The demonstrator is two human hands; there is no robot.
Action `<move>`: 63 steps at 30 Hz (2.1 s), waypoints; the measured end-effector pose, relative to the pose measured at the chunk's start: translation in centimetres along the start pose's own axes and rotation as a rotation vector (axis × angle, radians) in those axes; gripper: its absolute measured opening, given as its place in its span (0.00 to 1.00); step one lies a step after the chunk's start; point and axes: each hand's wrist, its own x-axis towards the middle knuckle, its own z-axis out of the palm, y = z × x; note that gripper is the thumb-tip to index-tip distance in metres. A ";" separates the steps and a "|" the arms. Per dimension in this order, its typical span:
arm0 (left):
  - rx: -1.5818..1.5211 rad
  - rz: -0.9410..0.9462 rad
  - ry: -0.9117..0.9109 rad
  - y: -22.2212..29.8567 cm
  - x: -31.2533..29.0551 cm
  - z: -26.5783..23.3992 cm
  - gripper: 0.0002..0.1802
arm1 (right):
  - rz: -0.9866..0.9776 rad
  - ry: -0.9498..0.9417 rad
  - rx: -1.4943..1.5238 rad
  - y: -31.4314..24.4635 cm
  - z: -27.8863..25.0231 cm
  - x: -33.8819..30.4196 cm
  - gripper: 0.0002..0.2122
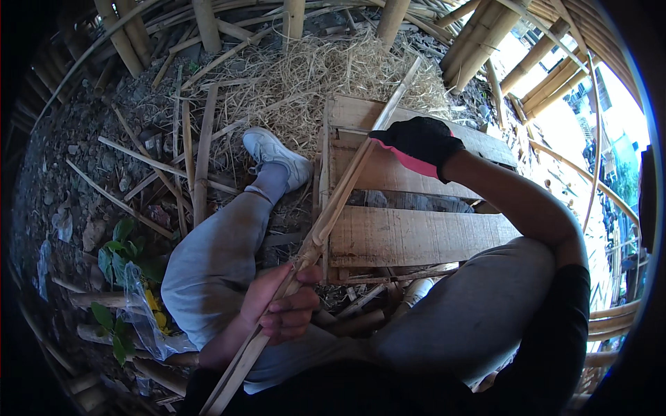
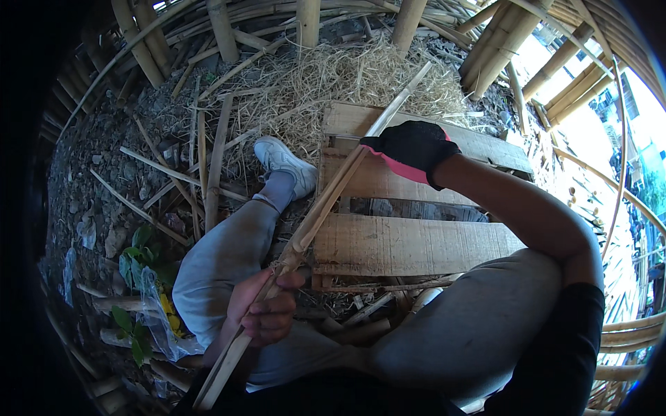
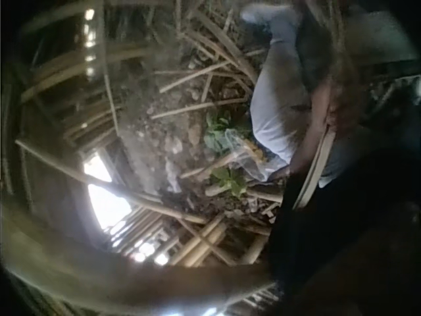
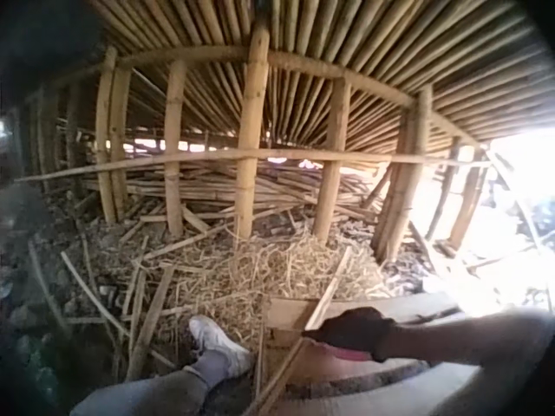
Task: The person sits on the ground and uses a knife to shave and smooth a long bamboo strip. They repeatedly scrape the surface of the strip with the knife, occasionally repositioning the strip to work on different sections.
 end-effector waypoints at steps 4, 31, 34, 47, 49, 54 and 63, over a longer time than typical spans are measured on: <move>0.120 0.055 0.096 0.2 0.0 0.5 0.16 | 0.110 -0.004 0.068 -0.7 -0.6 -0.9 0.24; 0.359 0.204 0.370 -0.5 -0.2 1.4 0.18 | -0.212 0.117 0.061 -5.0 -0.7 -2.4 0.14; 0.530 0.200 0.377 -0.8 0.0 1.5 0.18 | -0.212 0.269 -0.004 -2.9 0.7 -2.4 0.16; 0.423 0.188 0.332 -0.9 -0.1 1.5 0.17 | -0.133 0.240 -0.022 -0.3 2.0 -1.7 0.22; 0.367 0.191 0.286 -0.7 -0.4 1.0 0.16 | -0.312 0.207 0.112 -4.4 0.5 -4.2 0.21; 0.238 0.135 0.235 -0.3 -0.4 0.6 0.20 | -0.354 0.242 0.094 -1.4 2.1 -2.0 0.17; 0.135 0.163 0.156 -0.4 -0.4 0.6 0.18 | -0.219 0.027 0.039 -3.4 0.2 -3.5 0.22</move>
